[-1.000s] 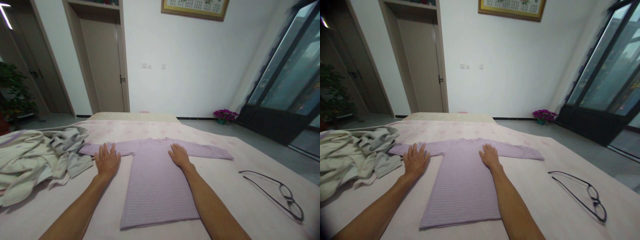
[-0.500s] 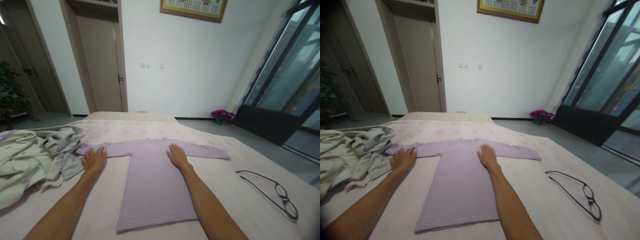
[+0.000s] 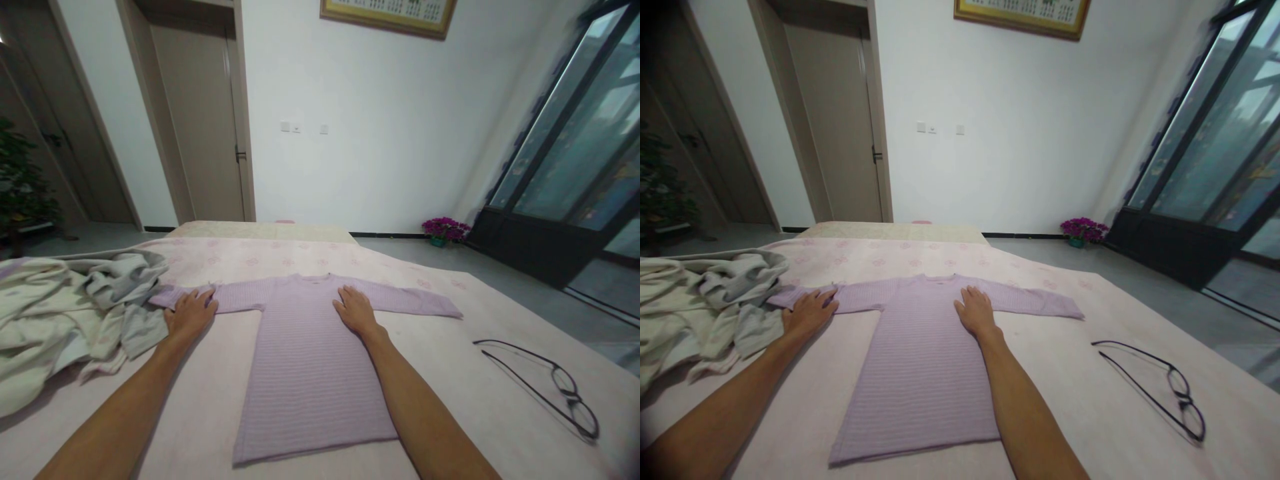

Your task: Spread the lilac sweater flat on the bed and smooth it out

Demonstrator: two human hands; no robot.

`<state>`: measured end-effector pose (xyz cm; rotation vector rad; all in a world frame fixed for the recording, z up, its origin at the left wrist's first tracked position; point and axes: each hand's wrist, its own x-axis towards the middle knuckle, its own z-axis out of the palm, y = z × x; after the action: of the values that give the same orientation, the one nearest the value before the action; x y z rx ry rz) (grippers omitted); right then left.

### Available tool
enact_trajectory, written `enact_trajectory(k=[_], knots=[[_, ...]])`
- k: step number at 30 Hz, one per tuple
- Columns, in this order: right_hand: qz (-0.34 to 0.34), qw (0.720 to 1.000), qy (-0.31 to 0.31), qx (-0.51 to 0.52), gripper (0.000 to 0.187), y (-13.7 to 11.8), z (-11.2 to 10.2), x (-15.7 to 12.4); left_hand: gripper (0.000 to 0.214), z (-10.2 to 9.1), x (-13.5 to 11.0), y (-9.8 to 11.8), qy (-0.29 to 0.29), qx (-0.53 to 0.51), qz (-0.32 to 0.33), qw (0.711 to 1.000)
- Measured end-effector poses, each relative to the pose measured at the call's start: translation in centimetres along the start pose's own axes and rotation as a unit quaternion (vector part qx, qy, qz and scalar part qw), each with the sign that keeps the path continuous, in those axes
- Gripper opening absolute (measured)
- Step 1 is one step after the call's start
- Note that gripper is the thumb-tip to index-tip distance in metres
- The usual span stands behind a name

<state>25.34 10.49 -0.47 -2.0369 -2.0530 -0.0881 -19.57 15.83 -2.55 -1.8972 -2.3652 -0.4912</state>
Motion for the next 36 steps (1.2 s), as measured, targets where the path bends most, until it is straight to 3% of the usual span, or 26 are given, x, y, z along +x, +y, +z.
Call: enact_trajectory(k=[6, 10, 13, 19, 26, 30, 33, 36], knots=[[-0.001, 1.0, -0.002, -0.007, 0.056, 0.0, 0.0, 0.1, 0.049, -0.3, -0.9, 0.7, 0.023, 0.017, 0.016, 0.999], [-0.003, 1.0, -0.003, -0.009, 0.056, 0.0, 0.0, 0.1, 0.045, -1.0, -1.9, 1.6, 0.078, 0.064, 0.059, 0.993], [-0.002, 1.0, -0.007, -0.01, 0.056, 0.0, -0.1, 0.1, 0.044, -1.4, -2.3, 2.0, 0.088, 0.083, 0.086, 0.989], [0.002, 1.0, -0.013, -0.008, 0.056, -0.1, -0.2, 0.1, 0.045, -1.1, -1.8, 1.5, 0.04, 0.026, 0.062, 0.997], [-0.002, 1.0, -0.003, 0.001, 0.056, 0.0, 0.0, 0.1, 0.045, -1.1, -2.2, 1.2, 0.114, -0.027, 0.085, 0.99], [-0.007, 1.0, -0.001, 0.0, 0.056, 0.2, 0.1, 0.2, 0.044, -2.5, -3.4, 2.1, 0.14, -0.119, 0.197, 0.963], [-0.003, 1.0, -0.003, -0.003, 0.057, 0.2, 0.2, 0.2, 0.044, -3.6, -5.1, 3.7, 0.107, -0.198, 0.333, 0.916], [-0.002, 1.0, -0.004, -0.004, 0.057, 0.1, 0.1, 0.1, 0.042, -3.8, -7.1, 5.9, 0.07, -0.248, 0.429, 0.866]])
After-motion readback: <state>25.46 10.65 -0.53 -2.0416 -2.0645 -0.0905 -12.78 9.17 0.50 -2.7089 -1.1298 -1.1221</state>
